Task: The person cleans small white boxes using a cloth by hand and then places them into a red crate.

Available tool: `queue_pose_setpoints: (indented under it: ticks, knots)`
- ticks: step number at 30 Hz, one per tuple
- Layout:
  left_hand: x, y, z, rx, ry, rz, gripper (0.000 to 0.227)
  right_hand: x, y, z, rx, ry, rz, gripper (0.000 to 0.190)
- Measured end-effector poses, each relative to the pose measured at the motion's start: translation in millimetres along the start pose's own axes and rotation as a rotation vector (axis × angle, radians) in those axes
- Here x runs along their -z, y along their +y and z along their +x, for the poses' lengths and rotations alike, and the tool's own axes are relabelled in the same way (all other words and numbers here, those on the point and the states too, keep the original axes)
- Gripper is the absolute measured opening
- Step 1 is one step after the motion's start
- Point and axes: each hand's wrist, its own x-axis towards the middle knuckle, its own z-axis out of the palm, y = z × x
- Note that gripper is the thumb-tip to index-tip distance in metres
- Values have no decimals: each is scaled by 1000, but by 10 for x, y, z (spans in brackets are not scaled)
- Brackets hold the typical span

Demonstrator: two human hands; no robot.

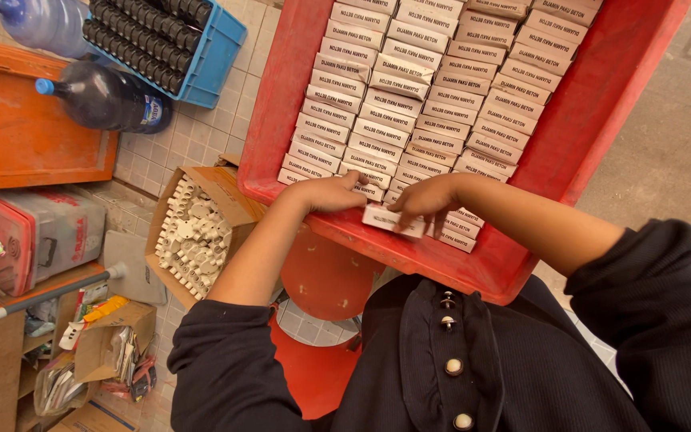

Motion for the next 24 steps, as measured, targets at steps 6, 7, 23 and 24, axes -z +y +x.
queue_pose_setpoints:
  ticks: [6, 7, 23, 24]
  knots:
    - [57, 247, -302, 121, 251, 291, 66, -221, 201, 855, 121, 465, 88, 48]
    - [34, 135, -200, 122, 249, 289, 66, -254, 230, 796, 120, 463, 89, 48]
    - [-98, -353, 393, 269, 445, 521, 49, -321, 424, 1726, 299, 587, 1237, 58]
    - [-100, -397, 496, 294, 442, 555, 50, -293, 523, 1835, 310, 568, 1256, 59]
